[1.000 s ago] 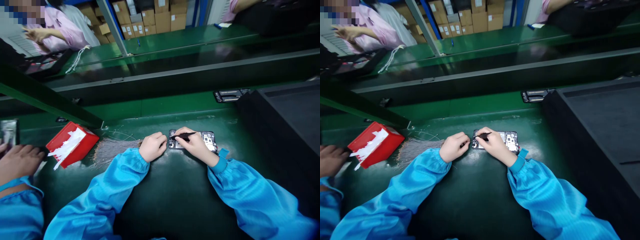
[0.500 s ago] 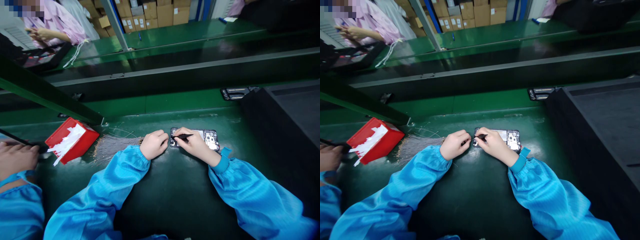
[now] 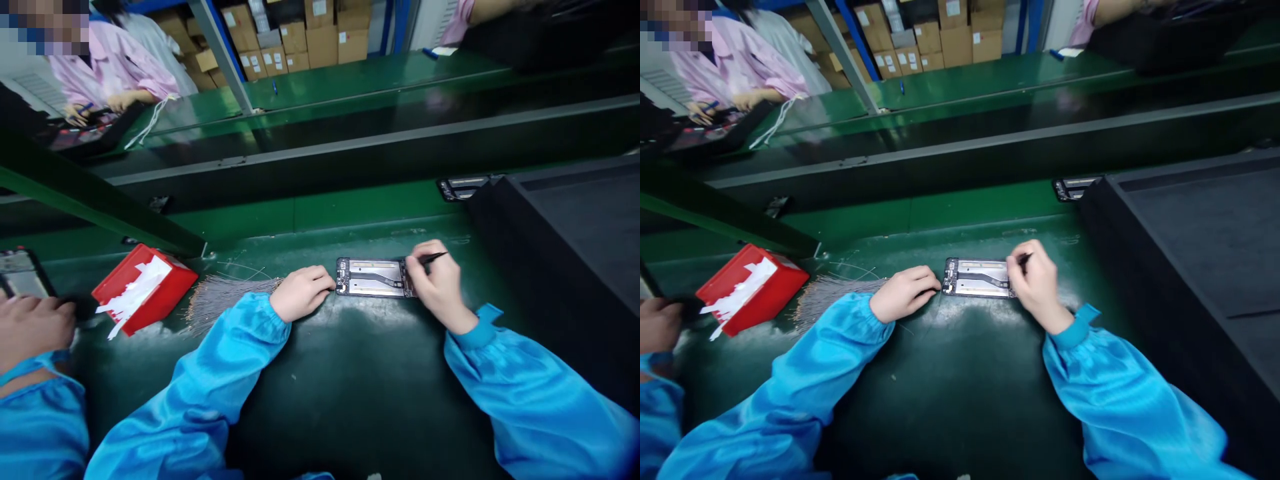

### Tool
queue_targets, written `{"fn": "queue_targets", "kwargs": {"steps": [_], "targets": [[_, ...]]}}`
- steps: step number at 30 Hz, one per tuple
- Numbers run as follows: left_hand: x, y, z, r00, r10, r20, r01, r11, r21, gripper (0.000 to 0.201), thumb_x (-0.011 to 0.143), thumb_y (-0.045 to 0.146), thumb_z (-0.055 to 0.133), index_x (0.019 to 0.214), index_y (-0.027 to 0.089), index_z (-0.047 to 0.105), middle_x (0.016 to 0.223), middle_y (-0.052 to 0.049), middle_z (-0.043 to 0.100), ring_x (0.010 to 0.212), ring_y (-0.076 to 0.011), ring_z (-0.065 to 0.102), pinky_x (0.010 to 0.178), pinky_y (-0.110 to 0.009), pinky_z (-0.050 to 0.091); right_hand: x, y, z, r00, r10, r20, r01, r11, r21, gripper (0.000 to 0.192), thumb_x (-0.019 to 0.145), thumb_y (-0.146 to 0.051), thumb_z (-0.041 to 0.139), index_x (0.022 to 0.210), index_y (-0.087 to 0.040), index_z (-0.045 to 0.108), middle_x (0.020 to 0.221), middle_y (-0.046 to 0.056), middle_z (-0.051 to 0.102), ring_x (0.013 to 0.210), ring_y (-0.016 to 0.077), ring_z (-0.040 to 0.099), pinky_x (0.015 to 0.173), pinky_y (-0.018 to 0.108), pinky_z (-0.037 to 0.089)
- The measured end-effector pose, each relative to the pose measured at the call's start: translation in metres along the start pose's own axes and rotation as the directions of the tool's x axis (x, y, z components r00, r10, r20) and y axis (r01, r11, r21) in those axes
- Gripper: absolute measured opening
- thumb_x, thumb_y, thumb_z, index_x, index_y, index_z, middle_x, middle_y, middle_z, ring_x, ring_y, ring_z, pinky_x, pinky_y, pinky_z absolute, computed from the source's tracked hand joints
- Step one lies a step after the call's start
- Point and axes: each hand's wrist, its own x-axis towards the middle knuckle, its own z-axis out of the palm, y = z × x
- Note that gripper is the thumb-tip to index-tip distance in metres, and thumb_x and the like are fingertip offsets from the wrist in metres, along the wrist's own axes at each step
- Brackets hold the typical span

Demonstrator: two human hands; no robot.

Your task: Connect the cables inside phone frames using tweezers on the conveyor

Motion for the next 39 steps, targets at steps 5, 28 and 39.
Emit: {"fn": "queue_targets", "kwargs": {"steps": [5, 28, 39], "targets": [[0.007, 0.021, 0.003, 0.979, 0.199, -0.037, -0.186, 0.958, 0.220, 0.024, 0.088, 0.018, 0.035, 0.073, 0.019, 0.054, 0.074, -0.001, 0.051, 0.067, -0.0133, 0.044, 0.062, -0.026, 0.033, -0.014, 0.019, -0.025, 0.991, 0.135, -0.012, -0.135, 0.972, -0.193, 0.006, 0.079, -0.021, 0.049, 0.073, -0.021, 0.047, 0.066, 0.000, 0.050, 0.060, 0.0160, 0.050, 0.058, 0.030, 0.039], [0.025, 0.052, 0.024, 0.992, -0.054, -0.113, 0.064, 0.994, 0.089, 0.018, 0.084, 0.019, 0.038, 0.075, 0.016, 0.053, 0.071, -0.002, 0.051, 0.066, -0.0144, 0.048, 0.060, -0.025, 0.038, -0.028, -0.014, -0.024, 0.908, 0.222, 0.355, -0.314, 0.922, 0.227, 0.009, 0.078, -0.025, 0.057, 0.084, -0.020, 0.062, 0.084, 0.005, 0.065, 0.080, 0.0190, 0.060, 0.073, 0.034, 0.047], [0.024, 0.051, 0.024, 0.992, -0.047, -0.115, 0.052, 0.998, 0.043, 0.020, 0.085, 0.018, 0.036, 0.075, 0.016, 0.053, 0.071, -0.003, 0.050, 0.067, -0.0150, 0.048, 0.061, -0.026, 0.040, -0.028, -0.013, -0.025, 0.892, 0.228, 0.391, -0.332, 0.917, 0.223, 0.009, 0.078, -0.027, 0.057, 0.083, -0.020, 0.061, 0.083, 0.005, 0.065, 0.079, 0.0197, 0.061, 0.072, 0.035, 0.048]]}}
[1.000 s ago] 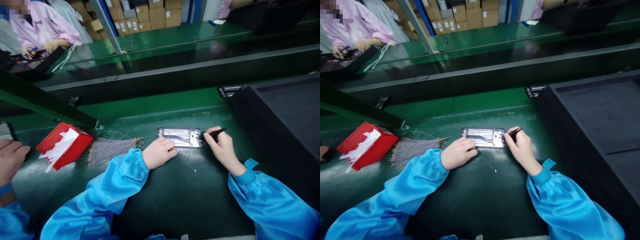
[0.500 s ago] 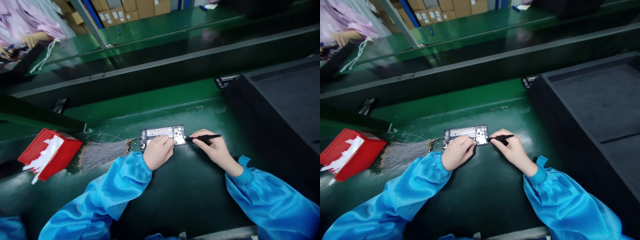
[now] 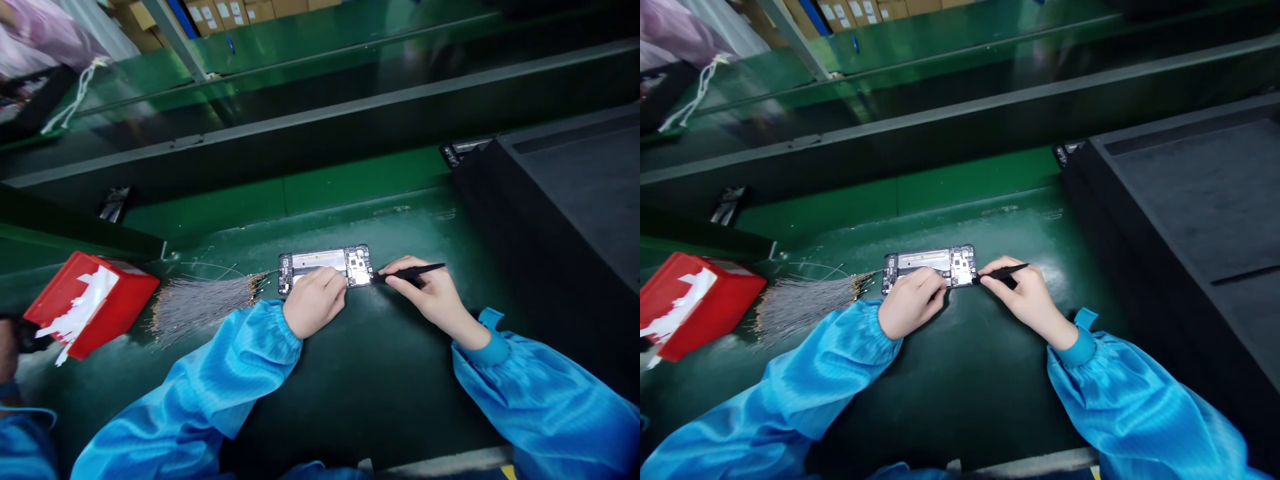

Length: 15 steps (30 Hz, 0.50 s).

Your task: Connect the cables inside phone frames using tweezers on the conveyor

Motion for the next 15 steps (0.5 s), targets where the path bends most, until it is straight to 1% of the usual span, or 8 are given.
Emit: {"fn": "queue_targets", "kwargs": {"steps": [11, 15], "targets": [[-0.0003, -0.0009, 0.0002, 1.000, 0.029, 0.000, -0.029, 0.999, 0.018, 0.020, 0.085, 0.019, 0.036, 0.076, 0.016, 0.054, 0.071, -0.003, 0.051, 0.068, -0.0152, 0.048, 0.062, -0.026, 0.040, -0.0006, 0.0015, 0.0008, 1.000, 0.003, 0.010, -0.003, 1.000, 0.013, 0.010, 0.078, -0.026, 0.058, 0.085, -0.020, 0.062, 0.085, 0.004, 0.065, 0.081, 0.0194, 0.061, 0.074, 0.035, 0.048], [0.0000, -0.0008, 0.0000, 1.000, 0.018, 0.020, -0.018, 1.000, -0.006, 0.022, 0.086, 0.019, 0.035, 0.075, 0.016, 0.053, 0.071, -0.003, 0.050, 0.068, -0.0152, 0.048, 0.062, -0.027, 0.040, 0.0000, -0.0001, 0.0003, 0.999, -0.038, 0.020, 0.038, 0.999, 0.000, 0.008, 0.078, -0.025, 0.057, 0.085, -0.021, 0.061, 0.085, 0.004, 0.065, 0.081, 0.0194, 0.061, 0.074, 0.035, 0.049]]}}
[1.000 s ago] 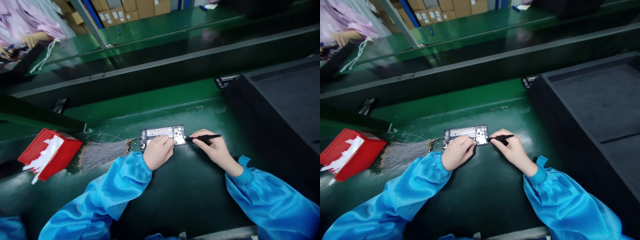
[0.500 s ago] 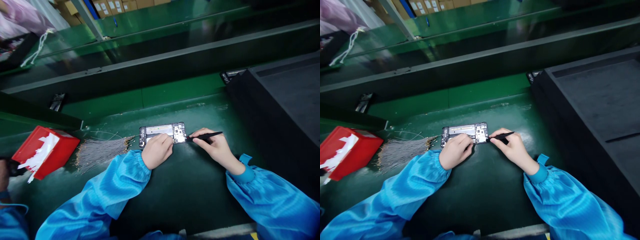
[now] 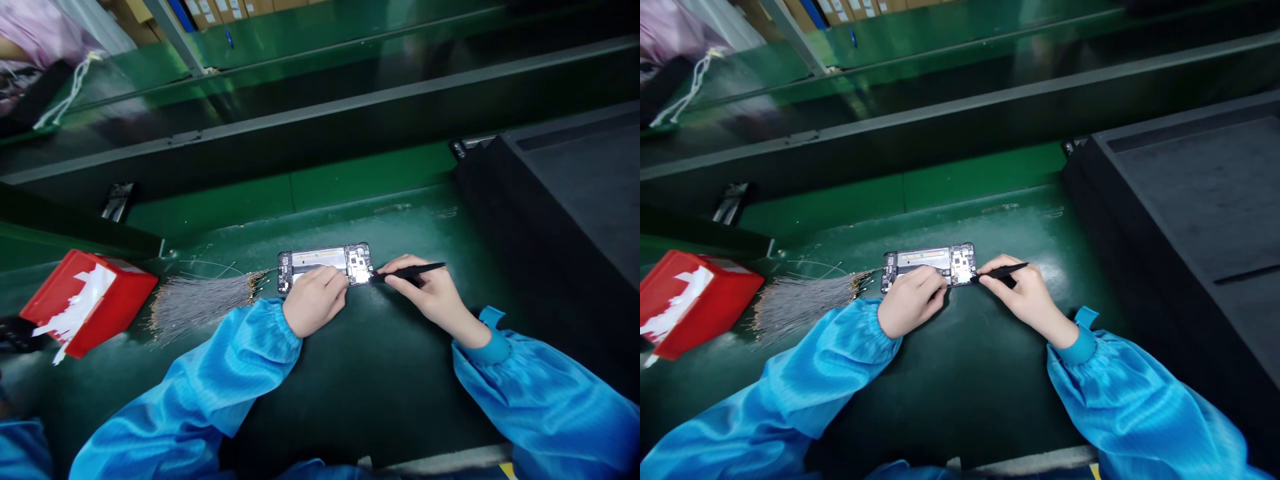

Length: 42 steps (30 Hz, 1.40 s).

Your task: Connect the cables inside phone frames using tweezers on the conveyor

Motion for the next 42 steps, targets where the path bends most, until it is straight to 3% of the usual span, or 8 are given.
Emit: {"fn": "queue_targets", "kwargs": {"steps": [10, 15, 18, 21, 24, 27, 35, 42], "targets": [[0.001, 0.001, -0.001, 1.000, -0.009, -0.002, 0.009, 1.000, 0.020, 0.019, 0.085, 0.019, 0.036, 0.075, 0.016, 0.053, 0.071, -0.003, 0.052, 0.068, -0.0150, 0.049, 0.062, -0.026, 0.039, -0.003, -0.009, 0.003, 0.960, -0.252, 0.127, 0.270, 0.950, -0.157, 0.011, 0.080, -0.016, 0.053, 0.088, -0.021, 0.058, 0.084, 0.005, 0.063, 0.078, 0.0182, 0.059, 0.069, 0.033, 0.048], [0.003, -0.001, -0.001, 0.998, -0.054, 0.019, 0.055, 0.998, -0.043, 0.016, 0.084, 0.019, 0.037, 0.077, 0.017, 0.051, 0.072, -0.002, 0.051, 0.068, -0.0142, 0.049, 0.061, -0.025, 0.040, 0.008, -0.011, -0.003, 0.971, -0.200, 0.134, 0.213, 0.972, -0.094, 0.008, 0.080, -0.019, 0.051, 0.085, -0.021, 0.057, 0.085, 0.005, 0.061, 0.080, 0.0175, 0.058, 0.071, 0.032, 0.048], [0.005, -0.002, -0.002, 0.996, -0.087, 0.025, 0.088, 0.993, -0.081, 0.015, 0.083, 0.017, 0.037, 0.076, 0.016, 0.050, 0.072, -0.002, 0.051, 0.066, -0.0131, 0.049, 0.061, -0.023, 0.041, 0.024, -0.011, -0.006, 0.957, -0.250, 0.146, 0.264, 0.960, -0.091, 0.014, 0.080, -0.013, 0.047, 0.084, -0.021, 0.057, 0.098, 0.006, 0.059, 0.092, 0.0185, 0.056, 0.080, 0.035, 0.047], [0.007, -0.003, -0.002, 0.995, -0.098, 0.020, 0.100, 0.990, -0.099, 0.013, 0.083, 0.016, 0.037, 0.078, 0.016, 0.049, 0.073, -0.002, 0.051, 0.066, -0.0131, 0.049, 0.062, -0.023, 0.041, 0.038, -0.008, -0.005, 0.923, -0.276, 0.268, 0.334, 0.920, -0.204, 0.027, 0.076, -0.009, 0.045, 0.097, -0.022, 0.057, 0.115, 0.008, 0.051, 0.106, 0.0215, 0.050, 0.089, 0.039, 0.042], [0.008, -0.003, -0.002, 0.994, -0.106, 0.016, 0.107, 0.988, -0.111, 0.013, 0.084, 0.016, 0.037, 0.078, 0.016, 0.048, 0.073, -0.002, 0.051, 0.067, -0.0133, 0.050, 0.062, -0.024, 0.042, 0.045, -0.002, -0.002, 0.884, -0.233, 0.406, 0.369, 0.880, -0.298, 0.043, 0.071, -0.016, 0.055, 0.114, -0.022, 0.050, 0.118, 0.010, 0.045, 0.110, 0.0252, 0.045, 0.091, 0.040, 0.041], [0.010, -0.004, -0.002, 0.993, -0.116, 0.017, 0.117, 0.985, -0.127, 0.011, 0.084, 0.016, 0.039, 0.078, 0.016, 0.048, 0.074, -0.002, 0.051, 0.067, -0.0133, 0.050, 0.063, -0.024, 0.043, 0.046, -0.001, 0.000, 0.866, -0.193, 0.460, 0.366, 0.873, -0.323, 0.054, 0.070, -0.017, 0.057, 0.121, -0.023, 0.043, 0.117, 0.010, 0.042, 0.108, 0.0243, 0.045, 0.088, 0.038, 0.043], [0.011, -0.005, -0.002, 0.988, -0.151, 0.035, 0.155, 0.973, -0.174, 0.013, 0.084, 0.017, 0.039, 0.083, 0.015, 0.052, 0.077, -0.002, 0.053, 0.069, -0.0137, 0.052, 0.065, -0.025, 0.045, 0.051, -0.006, -0.002, 0.856, -0.156, 0.494, 0.357, 0.869, -0.344, 0.048, 0.069, -0.013, 0.054, 0.115, -0.021, 0.042, 0.111, 0.009, 0.041, 0.098, 0.0214, 0.048, 0.083, 0.035, 0.045], [0.003, -0.002, -0.002, 0.996, -0.032, 0.087, 0.048, 0.981, -0.186, 0.032, 0.081, 0.013, 0.038, 0.105, 0.023, 0.057, 0.075, 0.000, 0.053, 0.067, -0.0127, 0.052, 0.064, -0.025, 0.042, 0.049, -0.005, -0.001, 0.853, -0.136, 0.504, 0.332, 0.886, -0.323, 0.043, 0.070, -0.012, 0.053, 0.111, -0.020, 0.041, 0.113, 0.009, 0.039, 0.093, 0.0196, 0.050, 0.079, 0.034, 0.045]]}}
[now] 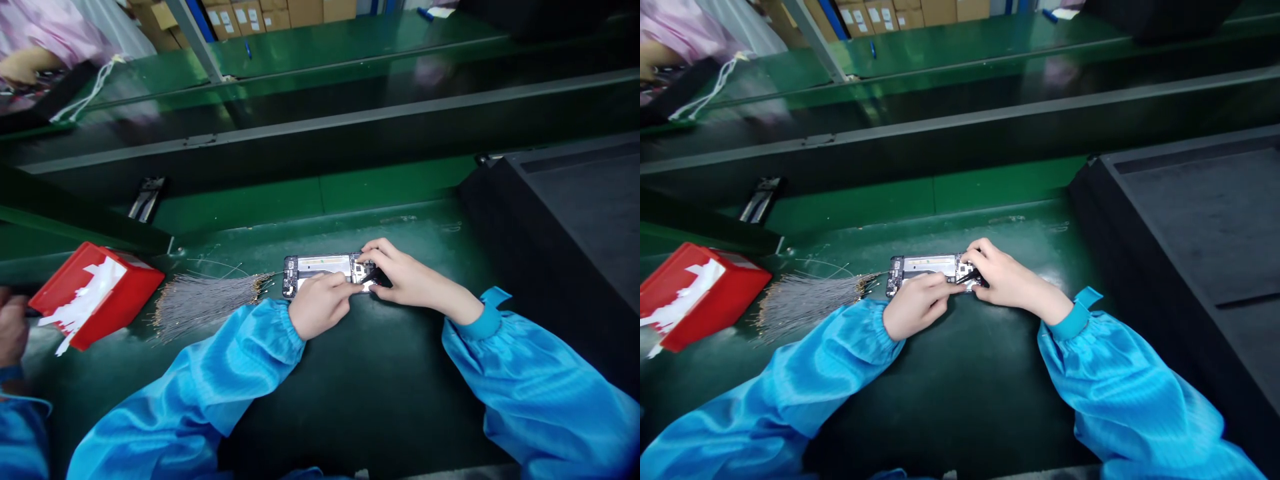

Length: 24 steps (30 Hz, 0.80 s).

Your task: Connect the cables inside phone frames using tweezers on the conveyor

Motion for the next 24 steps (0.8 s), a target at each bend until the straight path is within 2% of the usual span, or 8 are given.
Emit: {"fn": "queue_targets", "kwargs": {"steps": [7, 16, 20, 24], "targets": [[-0.003, 0.002, 0.003, 0.997, 0.073, -0.021, -0.073, 0.997, 0.016, 0.036, 0.078, 0.012, 0.039, 0.105, 0.023, 0.059, 0.070, 0.000, 0.051, 0.064, -0.0121, 0.049, 0.061, -0.026, 0.037, 0.002, 0.001, -0.003, 1.000, 0.012, 0.023, -0.013, 1.000, 0.010, 0.041, 0.071, -0.012, 0.053, 0.109, -0.019, 0.041, 0.111, 0.008, 0.039, 0.093, 0.0188, 0.049, 0.080, 0.032, 0.045], [-0.002, 0.004, 0.004, 0.990, 0.144, 0.005, -0.142, 0.972, 0.187, 0.030, 0.080, 0.017, 0.043, 0.107, 0.023, 0.056, 0.076, -0.002, 0.050, 0.073, -0.0156, 0.049, 0.065, -0.028, 0.039, 0.012, -0.010, -0.004, 0.988, 0.122, 0.092, -0.115, 0.991, -0.074, 0.045, 0.062, -0.012, 0.054, 0.105, -0.019, 0.041, 0.103, 0.007, 0.038, 0.075, 0.0161, 0.049, 0.067, 0.030, 0.046], [-0.001, -0.001, 0.001, 0.980, 0.197, 0.005, -0.192, 0.950, 0.246, 0.028, 0.080, 0.019, 0.044, 0.105, 0.023, 0.057, 0.074, -0.002, 0.050, 0.072, -0.0163, 0.048, 0.064, -0.028, 0.038, 0.016, -0.010, -0.005, 0.988, 0.110, 0.113, -0.101, 0.991, -0.084, 0.046, 0.061, -0.012, 0.055, 0.105, -0.020, 0.041, 0.100, 0.006, 0.037, 0.074, 0.0157, 0.047, 0.066, 0.030, 0.045], [-0.003, -0.018, -0.001, 0.966, 0.255, -0.052, -0.247, 0.961, 0.126, 0.031, 0.084, 0.017, 0.037, 0.106, 0.022, 0.058, 0.073, -0.002, 0.049, 0.068, -0.0134, 0.046, 0.065, -0.025, 0.039, 0.013, -0.005, -0.007, 0.992, 0.061, 0.112, -0.056, 0.997, -0.043, 0.044, 0.066, -0.012, 0.053, 0.107, -0.020, 0.040, 0.102, 0.006, 0.036, 0.078, 0.0154, 0.047, 0.070, 0.029, 0.044]]}}
